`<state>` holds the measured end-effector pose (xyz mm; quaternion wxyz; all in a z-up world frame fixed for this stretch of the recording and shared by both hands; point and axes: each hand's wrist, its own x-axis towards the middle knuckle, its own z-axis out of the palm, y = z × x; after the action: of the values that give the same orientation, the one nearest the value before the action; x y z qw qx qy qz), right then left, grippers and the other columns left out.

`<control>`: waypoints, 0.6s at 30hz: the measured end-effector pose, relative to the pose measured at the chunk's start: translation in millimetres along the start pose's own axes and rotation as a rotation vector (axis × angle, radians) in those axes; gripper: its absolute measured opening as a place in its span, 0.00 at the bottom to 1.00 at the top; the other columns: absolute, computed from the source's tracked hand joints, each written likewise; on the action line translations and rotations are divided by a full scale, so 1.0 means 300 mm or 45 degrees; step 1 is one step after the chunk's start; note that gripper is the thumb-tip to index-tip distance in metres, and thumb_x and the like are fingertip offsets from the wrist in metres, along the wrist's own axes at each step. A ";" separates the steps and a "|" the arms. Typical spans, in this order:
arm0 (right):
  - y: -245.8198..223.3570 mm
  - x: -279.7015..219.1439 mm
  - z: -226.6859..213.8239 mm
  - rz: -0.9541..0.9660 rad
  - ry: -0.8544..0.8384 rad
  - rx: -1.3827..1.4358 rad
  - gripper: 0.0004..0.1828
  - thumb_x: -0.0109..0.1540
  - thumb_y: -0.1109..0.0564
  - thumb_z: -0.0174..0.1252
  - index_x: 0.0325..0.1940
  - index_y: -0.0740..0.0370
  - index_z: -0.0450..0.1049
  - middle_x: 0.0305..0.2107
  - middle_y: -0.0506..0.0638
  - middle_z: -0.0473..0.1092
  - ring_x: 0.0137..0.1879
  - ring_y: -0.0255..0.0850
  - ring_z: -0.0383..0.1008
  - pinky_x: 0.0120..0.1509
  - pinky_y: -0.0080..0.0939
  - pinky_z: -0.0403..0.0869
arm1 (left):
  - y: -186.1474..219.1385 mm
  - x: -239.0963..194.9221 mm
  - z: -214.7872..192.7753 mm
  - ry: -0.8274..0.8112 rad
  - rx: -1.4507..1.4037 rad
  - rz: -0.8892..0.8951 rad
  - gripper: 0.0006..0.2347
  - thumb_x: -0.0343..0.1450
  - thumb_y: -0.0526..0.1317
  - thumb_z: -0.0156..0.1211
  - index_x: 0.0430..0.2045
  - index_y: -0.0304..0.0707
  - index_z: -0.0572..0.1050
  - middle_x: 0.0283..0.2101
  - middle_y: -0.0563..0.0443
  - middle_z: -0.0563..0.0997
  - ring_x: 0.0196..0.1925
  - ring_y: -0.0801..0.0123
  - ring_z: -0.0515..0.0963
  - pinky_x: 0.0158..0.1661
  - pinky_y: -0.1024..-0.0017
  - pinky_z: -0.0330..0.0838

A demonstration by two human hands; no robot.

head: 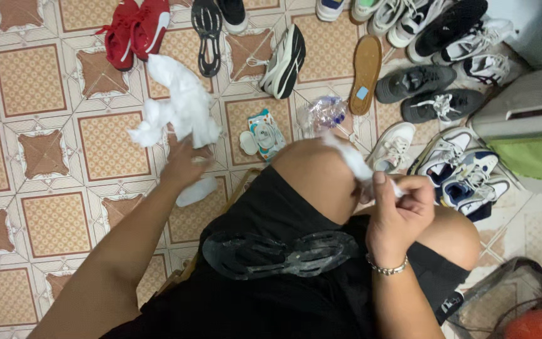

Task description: The person sits on the floor and scrubs the sole of a black shoe with a small white tool, then wipes the sole with a white cloth. They then pick up a white sneaker and scrub its sole with the same tool and cloth.

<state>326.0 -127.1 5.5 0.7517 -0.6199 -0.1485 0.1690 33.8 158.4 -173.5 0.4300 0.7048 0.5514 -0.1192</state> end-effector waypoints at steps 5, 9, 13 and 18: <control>-0.004 0.020 0.018 -0.004 0.064 -0.148 0.07 0.67 0.69 0.61 0.50 0.69 0.75 0.40 0.57 0.77 0.38 0.35 0.77 0.44 0.33 0.75 | -0.221 -0.117 0.042 -0.488 0.480 -0.019 0.38 0.57 0.52 0.66 0.65 0.44 0.63 0.59 0.41 0.80 0.63 0.50 0.77 0.60 0.57 0.72; 0.000 0.010 0.017 -0.158 -0.013 -0.473 0.10 0.69 0.71 0.62 0.55 0.74 0.77 0.52 0.61 0.75 0.51 0.39 0.76 0.54 0.36 0.75 | -0.377 -0.086 0.155 -0.224 0.489 0.086 0.35 0.57 0.45 0.74 0.60 0.42 0.67 0.58 0.40 0.78 0.61 0.48 0.77 0.59 0.57 0.72; -0.012 0.015 0.039 -0.125 -0.089 -0.102 0.12 0.70 0.68 0.56 0.59 0.72 0.74 0.60 0.57 0.72 0.62 0.41 0.77 0.67 0.41 0.78 | -0.336 -0.069 0.190 0.040 0.466 0.203 0.29 0.56 0.40 0.80 0.52 0.40 0.74 0.54 0.38 0.79 0.59 0.48 0.78 0.57 0.58 0.73; -0.001 0.028 0.016 -0.083 -0.081 -0.201 0.16 0.69 0.70 0.58 0.61 0.75 0.74 0.58 0.62 0.73 0.61 0.42 0.76 0.67 0.40 0.75 | -0.047 -0.121 0.065 0.337 -0.213 0.511 0.26 0.57 0.41 0.82 0.47 0.36 0.76 0.46 0.43 0.83 0.47 0.58 0.84 0.48 0.63 0.78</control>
<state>331.5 -119.3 6.7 0.7007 -0.6662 -0.2053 0.1517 14.3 119.7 -168.7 0.4260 0.7717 0.4598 0.1077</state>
